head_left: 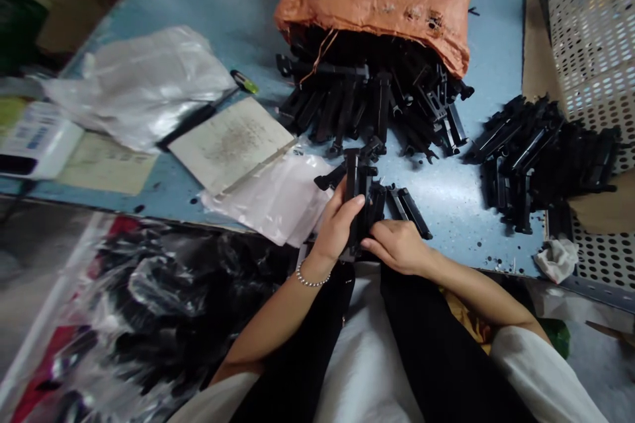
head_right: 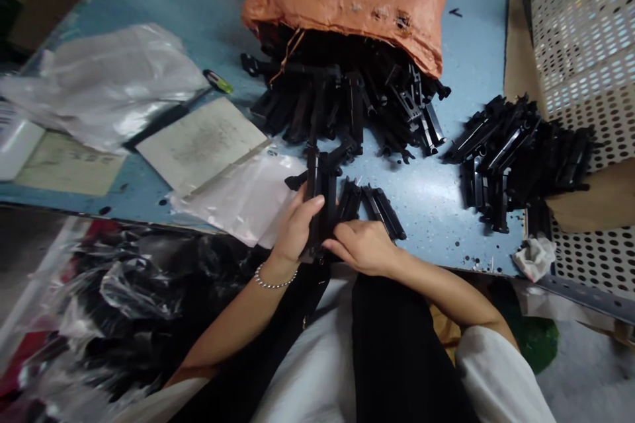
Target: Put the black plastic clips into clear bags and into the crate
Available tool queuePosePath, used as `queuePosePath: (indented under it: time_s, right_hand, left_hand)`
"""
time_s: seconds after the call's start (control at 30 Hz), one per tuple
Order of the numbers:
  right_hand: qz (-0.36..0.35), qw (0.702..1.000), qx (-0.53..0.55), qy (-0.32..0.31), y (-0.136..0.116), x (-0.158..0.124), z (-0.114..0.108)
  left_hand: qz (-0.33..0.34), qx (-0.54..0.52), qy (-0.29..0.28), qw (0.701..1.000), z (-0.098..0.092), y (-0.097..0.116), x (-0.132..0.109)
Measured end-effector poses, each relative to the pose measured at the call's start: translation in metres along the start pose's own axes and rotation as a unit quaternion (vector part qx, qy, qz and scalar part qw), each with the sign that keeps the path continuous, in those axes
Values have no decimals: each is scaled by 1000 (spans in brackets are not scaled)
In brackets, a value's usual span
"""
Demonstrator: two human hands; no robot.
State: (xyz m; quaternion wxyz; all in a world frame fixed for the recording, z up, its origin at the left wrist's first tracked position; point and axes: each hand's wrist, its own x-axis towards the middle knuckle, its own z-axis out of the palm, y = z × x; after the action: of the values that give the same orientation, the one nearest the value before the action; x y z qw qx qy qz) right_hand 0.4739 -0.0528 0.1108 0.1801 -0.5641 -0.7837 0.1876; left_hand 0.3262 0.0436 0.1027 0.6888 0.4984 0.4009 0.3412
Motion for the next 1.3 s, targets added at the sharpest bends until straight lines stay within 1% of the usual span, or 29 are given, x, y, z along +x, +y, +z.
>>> queuePosePath:
  time_s: [0.07, 0.1, 0.17, 0.2, 0.23, 0.3, 0.37, 0.4, 0.47, 0.5, 0.53, 0.57, 0.6, 0.67, 0.7, 0.73, 0.8, 0.87, 0.9, 0.93, 0.97, 1.03, 1.1, 1.13, 1.17, 1.23, 1.3]
  right_hand:
    - [-11, 999, 18, -36, 6, 13, -10]
    - [-13, 999, 12, -34, 13, 25, -15]
    - [4, 999, -39, 16, 30, 55, -24]
    - [15, 996, -77, 41, 41, 72, -27]
    - [19, 992, -114, 52, 52, 89, -27]
    - [9, 986, -164, 16, 72, 118, -28]
    - [14, 983, -181, -16, 86, 135, -30]
    - [28, 984, -174, -11, 89, 137, -33]
    - [61, 991, -115, 36, 87, 128, -41]
    - [73, 994, -60, 61, 83, 118, -44]
    - [77, 994, 10, 71, 76, 106, -47]
    - [75, 992, 84, 63, 68, 92, -48]
    - [73, 984, 154, 42, 60, 78, -49]
    - [87, 966, 244, -11, 44, 53, -48]
    - [106, 961, 253, -21, 37, 44, -48]
    - [126, 963, 238, -8, 32, 36, -49]
    - [145, 974, 160, 67, 27, 30, -52]
    - [120, 980, 85, 136, 26, 32, -55]
    - [105, 980, 76, 148, 27, 35, -55]
    - [101, 979, 94, 150, 29, 40, -54]
    - [113, 973, 135, 147, 31, 44, -52]
    - [162, 946, 248, 128, 34, 51, -46]
    - [191, 919, 331, 97, 34, 52, -40]
    - [182, 919, 340, 81, 33, 50, -38]
    - [157, 931, 323, 67, 30, 46, -37]
    - [86, 967, 237, 48, 20, 34, -32]
    - [39, 987, 151, 28, 8, 19, -23]
  left_hand:
    - [33, 85, 14, 996, -18, -2, -4]
    - [39, 130, 17, 991, -28, -5, -6]
    - [22, 211, 10, 977, -41, -14, -10]
    - [10, 250, 4, 968, -45, -20, -10]
    - [5, 287, -1, 958, -45, -28, -11]
    - [31, 352, 0, 935, -39, -44, -8]
    - [80, 379, 13, 922, -30, -56, -2]
    - [96, 374, 23, 922, -27, -60, 2]
    - [109, 323, 43, 939, -22, -58, 9]
    - [116, 274, 46, 953, -20, -54, 12]
    - [125, 213, 42, 968, -18, -47, 15]
    - [135, 141, 30, 980, -16, -39, 17]
    - [139, 65, 10, 988, -13, -31, 18]
    - [113, -59, -43, 991, -6, -14, 18]
    - [88, -92, -66, 990, -2, -7, 17]
    - [61, -105, -86, 989, 1, -1, 15]
    - [28, -84, -111, 990, 7, 5, 11]
    - [25, -49, -118, 991, 11, 5, 5]
    - [27, -37, -117, 992, 13, 4, 3]
    - [32, -27, -112, 993, 15, 2, 1]
    - [40, -19, -100, 994, 17, 1, 0]
    - [50, -15, -72, 996, 20, -3, 0]
    - [32, -42, -46, 998, 18, -5, 3]
    - [12, -67, -34, 997, 16, -5, 5]
    - [-13, -93, -22, 995, 14, -4, 8]
    - [-53, -142, -4, 989, 10, 0, 12]
    - [-74, -171, -8, 982, 10, 3, 14]
